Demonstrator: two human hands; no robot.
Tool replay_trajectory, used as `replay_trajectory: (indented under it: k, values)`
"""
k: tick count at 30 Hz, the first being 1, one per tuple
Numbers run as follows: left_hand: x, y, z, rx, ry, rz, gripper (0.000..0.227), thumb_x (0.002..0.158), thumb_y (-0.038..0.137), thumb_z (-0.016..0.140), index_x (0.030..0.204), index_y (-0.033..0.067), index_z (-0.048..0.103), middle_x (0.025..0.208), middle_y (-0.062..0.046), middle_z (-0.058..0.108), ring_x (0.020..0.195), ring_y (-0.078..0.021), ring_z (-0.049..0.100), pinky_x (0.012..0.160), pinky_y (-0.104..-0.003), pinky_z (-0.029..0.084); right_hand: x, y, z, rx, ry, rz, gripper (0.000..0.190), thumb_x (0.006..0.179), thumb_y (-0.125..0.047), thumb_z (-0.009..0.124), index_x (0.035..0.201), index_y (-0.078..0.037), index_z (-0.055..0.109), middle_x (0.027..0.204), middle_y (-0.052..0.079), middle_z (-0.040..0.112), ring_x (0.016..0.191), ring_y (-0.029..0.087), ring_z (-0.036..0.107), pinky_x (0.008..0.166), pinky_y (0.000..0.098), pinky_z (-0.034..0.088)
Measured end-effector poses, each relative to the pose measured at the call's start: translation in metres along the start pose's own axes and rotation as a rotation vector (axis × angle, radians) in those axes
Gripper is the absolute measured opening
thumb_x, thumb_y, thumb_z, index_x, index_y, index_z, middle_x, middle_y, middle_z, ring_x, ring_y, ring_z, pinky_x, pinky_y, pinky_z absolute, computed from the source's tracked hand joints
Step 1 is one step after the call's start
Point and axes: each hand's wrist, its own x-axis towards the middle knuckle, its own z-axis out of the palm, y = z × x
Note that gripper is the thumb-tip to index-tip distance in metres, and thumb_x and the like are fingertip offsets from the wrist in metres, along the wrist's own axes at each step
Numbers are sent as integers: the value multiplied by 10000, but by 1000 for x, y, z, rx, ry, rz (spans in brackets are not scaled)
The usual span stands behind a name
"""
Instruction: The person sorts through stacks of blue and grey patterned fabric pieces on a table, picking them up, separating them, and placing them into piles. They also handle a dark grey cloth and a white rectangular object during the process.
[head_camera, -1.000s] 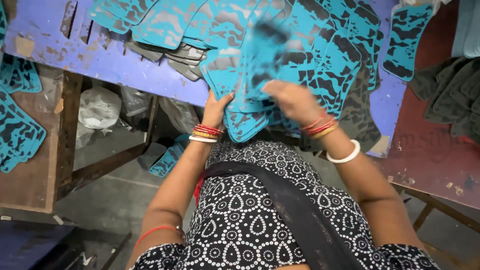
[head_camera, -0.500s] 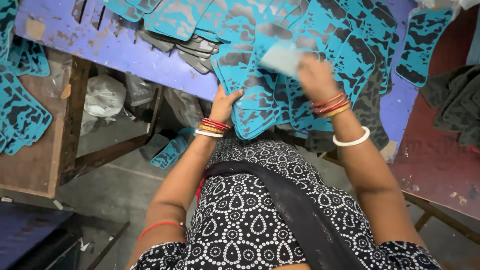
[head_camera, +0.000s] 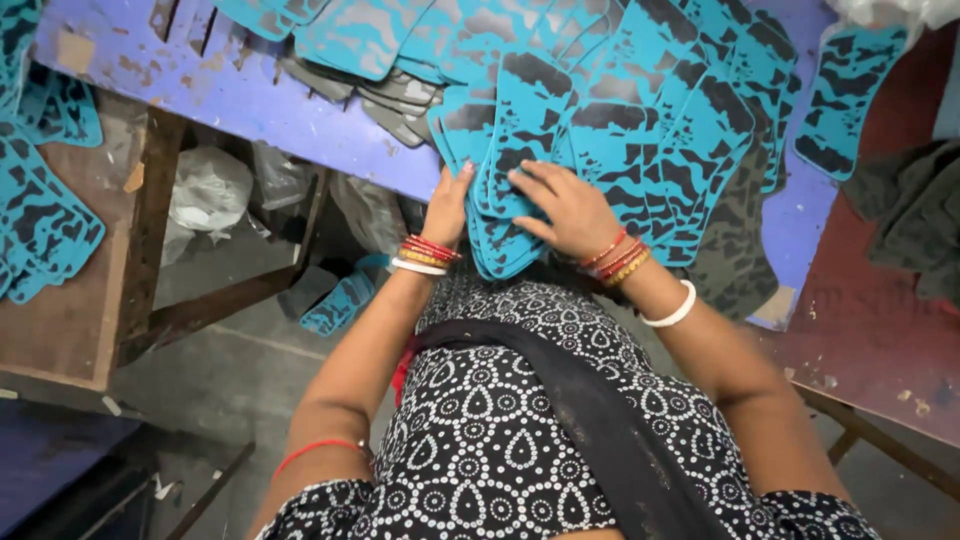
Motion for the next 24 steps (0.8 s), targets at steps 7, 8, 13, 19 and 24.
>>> replay_trajectory:
  k: [7, 8, 13, 19, 24]
  values:
    - [-1, -1, -7, 60, -23, 6, 532, 1062, 357, 507, 1455, 1, 470, 1374, -129, 619, 1212, -201, 615, 1053, -343, 491, 8, 37, 7, 49, -141, 248, 531, 858, -109, 709, 1383, -137, 638, 1269, 117, 722, 996, 317, 725, 758, 423, 582]
    - [-1, 0, -7, 57, -30, -13, 533, 1065, 371, 499, 1448, 1, 480, 1365, -128, 625, 1204, -200, 620, 1044, -345, 498, 8, 44, -3, 129, 68, 363, 486, 901, -82, 690, 1384, -132, 657, 1244, 120, 734, 997, 296, 740, 809, 406, 600]
    - [-9, 15, 3, -151, -11, -206, 577, 1054, 453, 456, 1392, -8, 535, 1287, -156, 666, 1128, -241, 656, 985, -380, 532, 14, 7, -51, 168, 365, 190, 464, 922, -11, 638, 1374, -117, 662, 1296, 128, 721, 1157, 282, 735, 990, 393, 625]
    - [-10, 13, 4, -166, -101, -87, 598, 1004, 423, 542, 1429, 4, 503, 1322, -124, 657, 1156, -214, 656, 1014, -351, 530, -9, -28, -16, 78, -20, 28, 532, 729, -69, 644, 1257, -125, 685, 1312, 139, 669, 1164, 344, 674, 957, 437, 556]
    - [-12, 12, 10, 26, -42, 11, 557, 932, 109, 725, 1409, -22, 468, 1289, -133, 655, 1132, -219, 652, 1003, -369, 542, -36, 2, -16, -40, 153, 739, 409, 827, -300, 751, 1199, -140, 691, 1086, 108, 641, 960, 306, 630, 826, 442, 531]
